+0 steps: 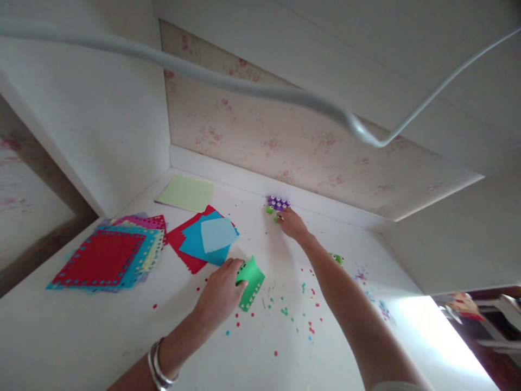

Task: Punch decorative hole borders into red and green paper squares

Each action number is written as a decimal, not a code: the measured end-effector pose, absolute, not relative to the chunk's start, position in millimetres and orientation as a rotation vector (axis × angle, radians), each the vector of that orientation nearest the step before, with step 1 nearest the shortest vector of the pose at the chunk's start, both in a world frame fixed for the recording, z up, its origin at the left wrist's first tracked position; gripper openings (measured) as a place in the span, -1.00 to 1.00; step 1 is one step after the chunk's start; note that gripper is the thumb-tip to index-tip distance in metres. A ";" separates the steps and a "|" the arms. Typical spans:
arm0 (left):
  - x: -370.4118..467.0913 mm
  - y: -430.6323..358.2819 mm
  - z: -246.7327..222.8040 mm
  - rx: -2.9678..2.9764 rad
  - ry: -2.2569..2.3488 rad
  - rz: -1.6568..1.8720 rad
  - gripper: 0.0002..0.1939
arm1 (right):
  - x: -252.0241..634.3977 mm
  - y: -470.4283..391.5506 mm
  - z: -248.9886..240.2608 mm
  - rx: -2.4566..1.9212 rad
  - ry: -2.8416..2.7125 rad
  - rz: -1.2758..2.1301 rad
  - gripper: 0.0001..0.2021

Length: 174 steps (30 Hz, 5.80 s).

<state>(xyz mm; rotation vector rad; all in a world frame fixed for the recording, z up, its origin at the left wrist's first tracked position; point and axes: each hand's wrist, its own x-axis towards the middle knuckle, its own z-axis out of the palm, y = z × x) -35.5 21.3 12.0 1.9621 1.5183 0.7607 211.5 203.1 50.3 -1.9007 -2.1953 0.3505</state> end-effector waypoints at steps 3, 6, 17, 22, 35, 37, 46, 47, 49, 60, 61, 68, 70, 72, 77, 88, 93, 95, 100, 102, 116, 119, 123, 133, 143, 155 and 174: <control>-36.0 23.3 20.9 1.829 1.468 0.755 -0.90 | 216.8 178.7 49.7 -1.851 -2.095 0.438 -0.87; -35.4 24.9 28.1 1.508 1.360 0.767 -0.80 | 217.6 137.3 39.9 -1.811 -1.932 0.556 -0.79; -28.6 20.5 39.6 1.256 1.266 0.784 -0.63 | 188.1 -0.5 26.6 -1.297 -1.058 1.280 -0.68; -25.2 19.0 41.7 1.281 1.277 0.769 -0.64 | 190.2 -4.3 25.4 -1.280 -1.045 1.332 -0.71; -26.4 17.8 34.2 1.672 1.300 0.785 -0.78 | 188.5 -3.3 17.2 -1.547 -1.346 1.099 -0.65; -25.0 15.9 29.4 1.815 1.324 0.744 -0.79 | 186.9 -3.5 17.9 -1.627 -1.535 0.901 -0.70; -16.0 -3.4 19.1 2.386 1.626 0.704 -0.40 | 193.4 3.6 33.5 -1.520 -1.831 0.688 -0.76; -15.5 -4.5 19.9 2.410 1.639 0.741 -0.40 | 194.6 5.7 34.5 -1.508 -1.852 0.717 -0.77; -14.3 -6.5 20.0 2.451 1.626 0.770 -0.47 | 196.0 10.4 35.4 -1.494 -1.899 0.788 -0.79; -11.4 -14.2 6.7 2.437 1.458 0.742 -0.60 | 201.8 23.5 33.1 -1.606 -1.837 1.049 -0.75; -11.5 -14.2 7.0 2.431 1.458 0.748 -0.60 | 201.6 23.0 32.8 -1.606 -1.831 1.063 -0.75; -11.4 -13.8 8.0 2.424 1.462 0.755 -0.59 | 199.3 19.0 31.3 -1.620 -1.825 1.086 -0.74; -11.6 -13.6 8.1 2.428 1.458 0.750 -0.59 | 199.3 18.8 30.9 -1.606 -1.831 1.093 -0.74; -11.7 -13.5 8.0 2.433 1.456 0.743 -0.59 | 199.0 18.9 29.9 -1.603 -1.815 1.120 -0.74; -11.1 -13.2 7.5 2.426 1.466 0.770 -0.60 | 196.4 19.6 25.2 -1.643 -1.758 1.185 -0.72; -12.5 -13.0 7.0 2.516 1.457 0.726 -0.62 | 193.2 26.5 24.8 -1.754 -1.715 1.226 -0.79; -13.8 -12.4 8.5 2.552 1.470 0.705 -0.62 | 201.2 20.0 27.8 -1.692 -1.656 1.282 -0.71; -14.1 -12.1 8.7 2.551 1.471 0.697 -0.62 | 209.8 13.9 29.7 -1.696 -1.642 1.264 -0.69; -15.3 -9.9 7.6 2.542 1.468 0.673 -0.64 | 234.2 -4.1 40.7 -1.821 -1.748 1.015 -0.67; -15.7 -9.3 7.9 2.544 1.468 0.648 -0.63 | 236.4 -10.0 45.6 -1.836 -1.832 0.777 -0.64; -20.2 -1.4 1.7 2.577 1.459 0.684 -0.65 | 260.6 1.7 57.5 -1.793 -1.765 0.840 -0.82; -20.0 -0.5 -0.4 2.577 1.452 0.697 -0.66 | 295.6 21.4 61.6 -1.753 -1.680 0.804 -0.73; -19.3 0.1 -2.0 2.568 1.447 0.710 -0.68 | 341.0 54.1 76.3 -2.000 -1.768 0.438 -0.67; -21.7 5.2 0.6 2.533 1.390 0.814 -0.67 | 369.1 83.9 60.4 -2.023 -2.157 0.215 -0.78; -22.7 5.9 3.4 2.559 1.439 0.752 -0.68 | 357.9 105.8 78.8 -2.060 -2.228 0.095 -0.66; -25.4 1.6 15.8 2.490 1.676 0.562 -0.48 | 209.6 189.8 53.3 -1.736 -2.483 0.183 -0.50; -34.3 11.4 14.4 2.032 1.450 0.705 -0.43 | 228.7 98.3 37.2 -1.710 -2.152 0.400 -0.80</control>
